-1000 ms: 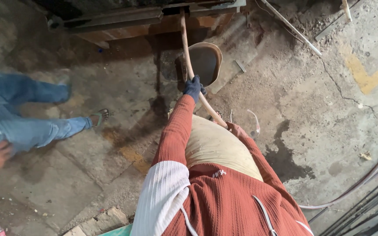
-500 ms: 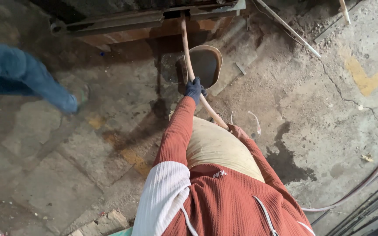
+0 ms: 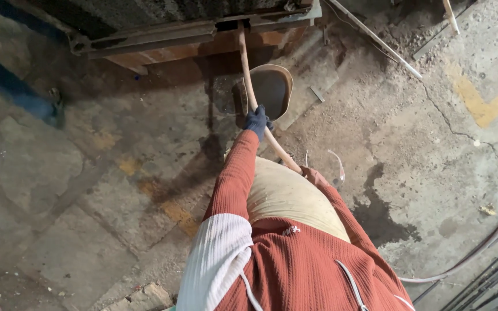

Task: Probing and maintaining the interior of an industrial evaporative cooler using a wooden stick and water hose.

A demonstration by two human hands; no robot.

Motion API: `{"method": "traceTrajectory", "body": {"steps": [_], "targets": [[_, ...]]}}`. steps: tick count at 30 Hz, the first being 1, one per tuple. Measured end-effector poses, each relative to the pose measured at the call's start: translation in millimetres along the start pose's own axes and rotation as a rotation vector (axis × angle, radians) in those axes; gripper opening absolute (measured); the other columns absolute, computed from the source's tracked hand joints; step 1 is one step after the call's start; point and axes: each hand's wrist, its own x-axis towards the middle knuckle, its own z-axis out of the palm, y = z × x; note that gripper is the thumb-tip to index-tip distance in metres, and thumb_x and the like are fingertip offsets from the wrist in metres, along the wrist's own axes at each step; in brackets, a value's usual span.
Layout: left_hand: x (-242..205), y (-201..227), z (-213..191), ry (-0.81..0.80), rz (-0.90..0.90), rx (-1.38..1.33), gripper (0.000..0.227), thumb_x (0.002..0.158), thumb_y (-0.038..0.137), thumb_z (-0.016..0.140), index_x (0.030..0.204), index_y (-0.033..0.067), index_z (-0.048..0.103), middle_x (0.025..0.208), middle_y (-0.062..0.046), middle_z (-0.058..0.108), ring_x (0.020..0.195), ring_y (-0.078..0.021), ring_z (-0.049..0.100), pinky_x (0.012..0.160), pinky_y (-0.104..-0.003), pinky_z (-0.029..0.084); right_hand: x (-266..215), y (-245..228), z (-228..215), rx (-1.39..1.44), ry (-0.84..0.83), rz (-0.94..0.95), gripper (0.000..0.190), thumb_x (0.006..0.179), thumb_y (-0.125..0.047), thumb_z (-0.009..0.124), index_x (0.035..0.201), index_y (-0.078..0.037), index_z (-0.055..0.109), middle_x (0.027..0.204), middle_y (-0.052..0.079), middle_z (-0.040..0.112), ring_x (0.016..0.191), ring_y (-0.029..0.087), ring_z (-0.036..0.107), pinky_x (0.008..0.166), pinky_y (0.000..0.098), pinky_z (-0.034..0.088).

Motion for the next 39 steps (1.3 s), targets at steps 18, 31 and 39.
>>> {"method": "traceTrajectory", "body": {"steps": [18, 31, 39], "targets": [[-11.6, 5.5, 7.0, 0.05, 0.003, 0.002, 0.038, 0.1, 0.039, 0.063, 0.1, 0.0033, 0.05, 0.063, -0.009, 0.056, 0.039, -0.0205, 0.055, 0.039, -0.039, 0.053, 19.7, 35.7, 9.5, 0.091, 0.022, -0.05, 0.034, 0.095, -0.033, 0.061, 0.111, -0.004, 0.066, 0.09, 0.011, 0.071, 0.085, 0.018, 0.064, 0.075, 0.0368, 0.052], [-23.5, 17.4, 2.2, 0.015, -0.02, 0.007, 0.036, 0.1, 0.038, 0.061, 0.097, 0.0044, 0.05, 0.061, -0.008, 0.055, 0.041, -0.0205, 0.056, 0.041, -0.04, 0.055, 30.8, 52.2, 16.9, 0.049, 0.032, -0.087, 0.048, 0.087, -0.034, 0.067, 0.127, -0.007, 0.066, 0.099, 0.01, 0.072, 0.092, 0.02, 0.067, 0.08, 0.0358, 0.052], [-10.7, 6.1, 6.3, 0.047, 0.05, -0.03, 0.034, 0.097, 0.035, 0.064, 0.099, 0.0061, 0.048, 0.06, -0.009, 0.055, 0.039, -0.0215, 0.054, 0.039, -0.04, 0.052, 13.9, 33.3, 8.2, 0.082, 0.041, -0.091, 0.05, 0.087, -0.035, 0.067, 0.128, -0.007, 0.065, 0.102, 0.01, 0.073, 0.094, 0.02, 0.067, 0.082, 0.0367, 0.052]]}}
